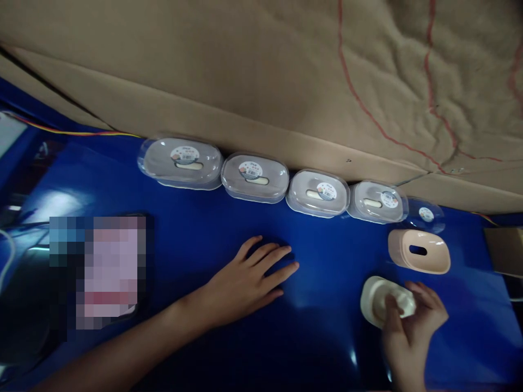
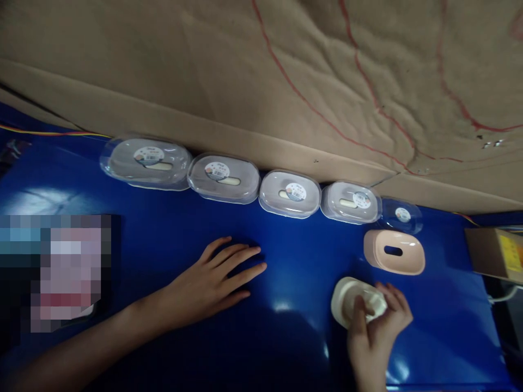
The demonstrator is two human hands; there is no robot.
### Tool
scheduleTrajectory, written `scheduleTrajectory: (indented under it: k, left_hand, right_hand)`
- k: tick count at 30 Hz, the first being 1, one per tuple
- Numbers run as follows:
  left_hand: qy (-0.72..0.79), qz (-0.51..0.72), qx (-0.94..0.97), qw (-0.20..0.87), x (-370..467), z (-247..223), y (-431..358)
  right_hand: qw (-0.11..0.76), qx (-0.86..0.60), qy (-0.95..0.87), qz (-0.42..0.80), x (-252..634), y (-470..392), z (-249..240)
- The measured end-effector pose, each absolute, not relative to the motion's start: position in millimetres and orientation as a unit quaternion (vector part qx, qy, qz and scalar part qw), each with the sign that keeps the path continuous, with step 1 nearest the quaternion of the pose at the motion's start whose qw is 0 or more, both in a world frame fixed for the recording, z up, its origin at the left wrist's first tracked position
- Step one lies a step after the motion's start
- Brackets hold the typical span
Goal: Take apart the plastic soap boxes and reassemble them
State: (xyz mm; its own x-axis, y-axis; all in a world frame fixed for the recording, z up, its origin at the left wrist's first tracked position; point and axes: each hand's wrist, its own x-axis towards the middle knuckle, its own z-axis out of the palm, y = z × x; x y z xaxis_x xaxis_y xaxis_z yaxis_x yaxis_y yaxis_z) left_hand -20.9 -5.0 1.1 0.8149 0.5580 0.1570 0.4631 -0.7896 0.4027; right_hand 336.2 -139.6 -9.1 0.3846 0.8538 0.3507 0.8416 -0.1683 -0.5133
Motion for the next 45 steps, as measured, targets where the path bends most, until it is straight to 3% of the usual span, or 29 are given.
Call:
scheduleTrajectory:
  k: [4,9,11,15,18,21,29,40,45]
  left_hand:
    - [0.227,0.140,0.944,0.192,-18.9,2.7,-12.1]
    - [0.189,0.135,0.951,0.205,-17.7,0.9,-15.3]
    - [0.194,0.133,0.950,0.205,-18.2,-0.3,-13.9]
    - [0.202,0.134,0.948,0.207,-18.8,-0.8,-11.9]
    - [0.212,0.140,0.944,0.209,-18.0,-0.3,-11.4]
    - [0.217,0.141,0.943,0.211,-16.6,0.0,-10.2]
    - [0.223,0.142,0.942,0.208,-15.8,3.7,-8.3]
    - [0.223,0.164,0.938,0.209,-18.6,5.9,-6.2]
    - [0.235,0.188,0.930,0.212,-20.6,6.1,-5.3]
  right_hand:
    - [0.392,-0.742,-0.532,0.116,269.0,-119.5,-1.6]
    - [0.347,-0.691,-0.597,0.213,218.2,-92.1,17.1]
    - [0.334,-0.687,-0.617,0.188,230.3,-86.2,23.1]
    - [0.310,-0.738,-0.599,0.020,303.0,-84.9,26.1]
    - [0.218,-0.773,-0.594,-0.050,356.9,-92.8,18.3]
    - [0.169,-0.772,-0.609,-0.063,380.1,-104.6,5.4]
    - [0.131,-0.766,-0.612,-0.145,371.4,-125.8,1.9]
    - [0.133,-0.540,-0.831,-0.010,323.5,-72.6,18.5]
    - [0.186,-0.498,-0.847,0.010,306.1,-50.0,16.3]
